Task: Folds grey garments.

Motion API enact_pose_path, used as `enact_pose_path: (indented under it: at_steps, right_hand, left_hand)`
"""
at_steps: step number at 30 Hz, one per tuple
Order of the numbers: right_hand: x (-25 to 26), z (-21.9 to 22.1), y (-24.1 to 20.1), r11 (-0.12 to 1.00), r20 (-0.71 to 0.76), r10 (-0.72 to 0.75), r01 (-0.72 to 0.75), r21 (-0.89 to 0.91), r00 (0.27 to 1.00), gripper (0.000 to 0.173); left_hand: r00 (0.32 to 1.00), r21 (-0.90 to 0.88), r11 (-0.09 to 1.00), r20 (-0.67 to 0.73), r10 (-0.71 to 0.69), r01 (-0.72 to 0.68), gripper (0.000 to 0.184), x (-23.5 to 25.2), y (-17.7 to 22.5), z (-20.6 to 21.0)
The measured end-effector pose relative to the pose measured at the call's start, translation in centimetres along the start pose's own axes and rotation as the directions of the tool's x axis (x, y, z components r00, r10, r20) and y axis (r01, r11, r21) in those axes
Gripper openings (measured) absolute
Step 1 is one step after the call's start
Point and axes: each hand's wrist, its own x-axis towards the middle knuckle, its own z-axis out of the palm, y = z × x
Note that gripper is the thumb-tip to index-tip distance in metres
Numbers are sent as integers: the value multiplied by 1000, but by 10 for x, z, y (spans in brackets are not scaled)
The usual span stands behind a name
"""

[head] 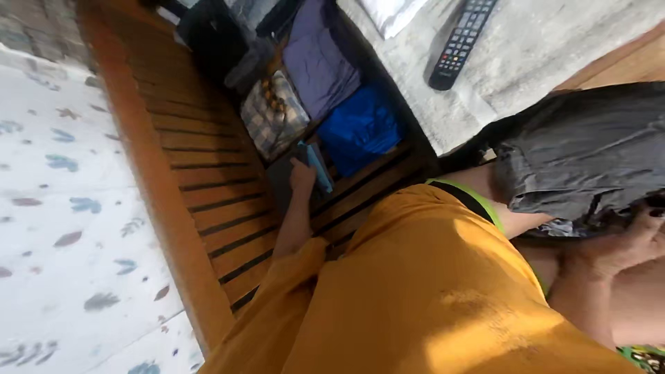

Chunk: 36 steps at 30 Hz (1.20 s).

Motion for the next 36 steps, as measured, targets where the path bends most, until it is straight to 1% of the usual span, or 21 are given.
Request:
enact_pose_path:
  at_steps: [2, 4, 6, 8, 10, 12, 13, 14, 16, 17, 18, 20, 22, 24, 25, 27, 29, 30, 32, 33, 36]
  right_hand:
    - [-5, 6, -16, 999, 14, 42, -43, 24, 999, 56]
    - [-11, 5, -17, 996, 26, 87, -87, -24, 996, 69]
    - [-13, 2, -14, 995, 45, 12, -7, -96, 999, 73]
    - [-13, 5, -23, 968, 17, -16, 20, -250, 1000, 68]
    - [-13, 7, -26, 923, -53, 26, -44, -382, 998, 65]
    - [-13, 5, -10, 930, -166, 107, -158, -332, 980, 69]
    - [-11, 2, 0, 946, -221, 144, -200, -257, 965, 71]
    - [-9, 1, 5, 958, -278, 168, -223, -182, 946, 67]
    - [-3, -2, 3, 948, -382, 205, -281, -153, 901, 46]
    - [0, -4, 3, 929, -412, 226, -323, -182, 883, 36]
    - [2, -6, 6, 905, -423, 242, -361, -226, 873, 29]
    - [2, -10, 9, 870, -393, 232, -370, -324, 890, 22]
    - [-6, -11, 8, 880, -298, 174, -284, -381, 939, 23]
    - [-16, -13, 7, 866, -103, 215, -238, -440, 971, 36]
    - [-17, -14, 4, 818, -14, 290, -256, -515, 957, 45]
    - [-6, -21, -7, 681, 77, 389, -230, -695, 918, 61]
    - [17, -37, -23, 603, 140, 359, -115, -790, 923, 70]
    - [28, -51, -32, 625, 175, 315, -65, -778, 933, 68]
    - [53, -85, -58, 680, 205, 165, 40, -732, 965, 39]
    - [71, -108, -71, 668, 233, 111, 101, -737, 966, 32]
    - [130, -175, -156, 445, 243, 90, 179, -877, 966, 39]
  left_hand:
    - [1000, -86, 996, 17, -5, 6, 79, 5, -2, -3]
    - [996, -38, 997, 62, 68, -66, 83, 1, 9, -10]
    - [960, 143, 952, 104, 258, -272, 77, -22, 42, -29]
    - [839, 207, 813, 128, 529, -544, 62, -55, 87, -49]
    - [600, 77, 596, 137, 788, -800, 54, -98, 127, -54]
    - [321, -16, 327, 149, 935, -945, 54, -156, 170, -40]
    - [166, -33, 175, 186, 968, -984, 54, -186, 183, -28]
    - [-43, -39, -35, 205, 978, -999, 51, -209, 189, -11]
    - [-487, -50, -493, 273, 830, -869, 39, -233, 195, 30]
    - [-632, -56, -654, 334, 700, -754, 37, -237, 199, 47]
    - [-698, -51, -751, 416, 583, -658, 41, -238, 204, 60]
    - [-707, -6, -834, 533, 464, -551, 38, -233, 221, 69]
    - [-690, 8, -853, 584, 428, -522, 14, -233, 252, 55]
    - [-737, 34, -886, 540, 406, -463, 13, -234, 291, 30]
    - [-770, 45, -906, 511, 383, -420, 12, -238, 311, 15]
    - [-807, 109, -946, 498, 318, -305, 10, -255, 348, -9]
    - [-809, 143, -956, 511, 292, -254, 11, -282, 380, -26]
    - [-810, 161, -955, 505, 297, -250, 13, -294, 396, -31]
    - [-805, 207, -936, 478, 351, -285, 23, -313, 430, -44]
    - [-791, 244, -920, 472, 390, -308, 29, -323, 446, -54]
    - [-705, 361, -855, 489, 513, -372, 39, -357, 477, -85]
